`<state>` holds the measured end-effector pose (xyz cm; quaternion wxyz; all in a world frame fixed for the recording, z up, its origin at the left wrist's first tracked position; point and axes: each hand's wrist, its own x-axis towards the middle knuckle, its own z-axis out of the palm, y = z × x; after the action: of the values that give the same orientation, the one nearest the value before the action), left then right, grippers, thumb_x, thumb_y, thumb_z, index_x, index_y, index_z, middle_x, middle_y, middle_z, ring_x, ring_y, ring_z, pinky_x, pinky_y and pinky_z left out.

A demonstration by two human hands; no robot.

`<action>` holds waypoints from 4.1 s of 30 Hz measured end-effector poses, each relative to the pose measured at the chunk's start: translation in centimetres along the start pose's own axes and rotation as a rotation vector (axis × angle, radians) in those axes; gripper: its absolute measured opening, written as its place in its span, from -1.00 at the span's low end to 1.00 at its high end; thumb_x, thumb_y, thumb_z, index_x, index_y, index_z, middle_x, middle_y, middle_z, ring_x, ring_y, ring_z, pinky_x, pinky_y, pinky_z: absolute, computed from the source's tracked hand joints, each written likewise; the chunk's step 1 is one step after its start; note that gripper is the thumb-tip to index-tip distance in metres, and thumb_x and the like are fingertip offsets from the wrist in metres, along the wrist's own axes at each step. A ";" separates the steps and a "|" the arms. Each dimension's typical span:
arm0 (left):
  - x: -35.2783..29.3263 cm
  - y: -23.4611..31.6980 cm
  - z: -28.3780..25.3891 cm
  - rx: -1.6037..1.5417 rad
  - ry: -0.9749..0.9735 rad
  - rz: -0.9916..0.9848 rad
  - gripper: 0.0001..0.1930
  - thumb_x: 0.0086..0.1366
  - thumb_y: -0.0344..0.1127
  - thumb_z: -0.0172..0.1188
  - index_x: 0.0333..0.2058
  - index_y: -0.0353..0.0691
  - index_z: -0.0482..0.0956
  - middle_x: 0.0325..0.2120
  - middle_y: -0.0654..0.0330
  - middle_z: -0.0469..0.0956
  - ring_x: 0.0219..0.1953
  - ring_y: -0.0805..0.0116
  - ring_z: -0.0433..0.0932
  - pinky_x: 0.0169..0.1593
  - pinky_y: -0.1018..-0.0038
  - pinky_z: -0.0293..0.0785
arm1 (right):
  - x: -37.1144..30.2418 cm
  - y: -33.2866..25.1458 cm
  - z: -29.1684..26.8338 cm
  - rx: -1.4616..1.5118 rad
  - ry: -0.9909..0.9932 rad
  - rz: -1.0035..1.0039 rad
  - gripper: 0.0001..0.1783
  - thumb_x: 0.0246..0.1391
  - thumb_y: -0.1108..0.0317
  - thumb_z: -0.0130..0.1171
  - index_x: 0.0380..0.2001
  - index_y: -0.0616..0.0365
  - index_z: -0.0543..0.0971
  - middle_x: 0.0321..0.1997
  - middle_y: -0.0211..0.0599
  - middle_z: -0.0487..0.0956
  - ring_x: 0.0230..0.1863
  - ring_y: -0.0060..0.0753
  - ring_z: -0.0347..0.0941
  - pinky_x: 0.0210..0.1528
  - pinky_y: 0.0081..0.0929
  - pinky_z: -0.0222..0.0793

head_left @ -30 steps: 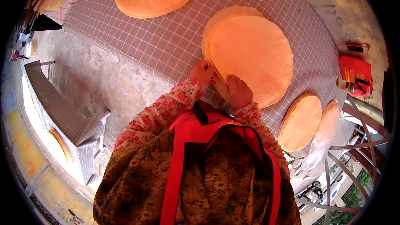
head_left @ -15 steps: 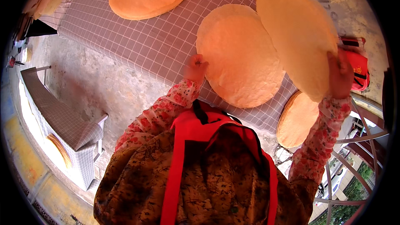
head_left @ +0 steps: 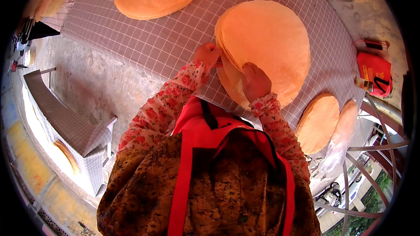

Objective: The person stacks large, thin, circular flatbreads on a checkered table by hand, picking them up individually and placing them into neat piles.

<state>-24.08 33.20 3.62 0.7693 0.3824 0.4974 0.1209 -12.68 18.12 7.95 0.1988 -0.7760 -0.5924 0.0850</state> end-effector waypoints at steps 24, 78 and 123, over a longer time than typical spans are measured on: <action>-3.1 -7.4 2.5 0.029 0.146 0.572 -0.58 0.08 -0.37 0.20 -0.08 -0.37 0.33 -0.24 0.11 0.45 -0.25 0.36 0.47 -0.22 0.51 0.44 | 5.9 8.9 -18.2 0.663 0.127 0.395 -0.77 0.05 0.48 0.06 -0.19 0.29 0.49 -0.34 -0.43 0.55 -0.35 -0.69 0.42 -0.31 -0.69 0.33; -5.2 -11.8 1.6 0.238 0.263 0.225 -0.66 0.01 -0.35 0.26 -0.21 -0.29 0.45 -0.38 0.21 0.49 -0.39 0.48 0.48 -0.36 0.59 0.44 | 3.5 8.7 -21.0 0.455 0.020 0.308 -0.70 0.00 0.54 0.04 -0.13 0.26 0.49 -0.24 -0.37 0.56 -0.26 -0.65 0.43 -0.22 -0.64 0.37; -3.4 -9.4 3.4 -0.146 -0.233 -0.020 -0.74 0.22 -0.45 -0.10 -0.12 -0.37 0.41 -0.33 0.04 0.54 -0.35 0.21 0.60 -0.31 0.36 0.61 | 1.5 14.3 -20.8 0.481 0.023 0.508 -0.71 0.00 0.40 0.09 -0.18 0.27 0.50 -0.34 -0.34 0.57 -0.33 -0.54 0.47 -0.30 -0.59 0.39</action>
<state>-24.65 23.28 -0.02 0.8487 0.3319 0.3985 0.1039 8.03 12.13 21.10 0.3550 -0.8306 -0.3411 0.2601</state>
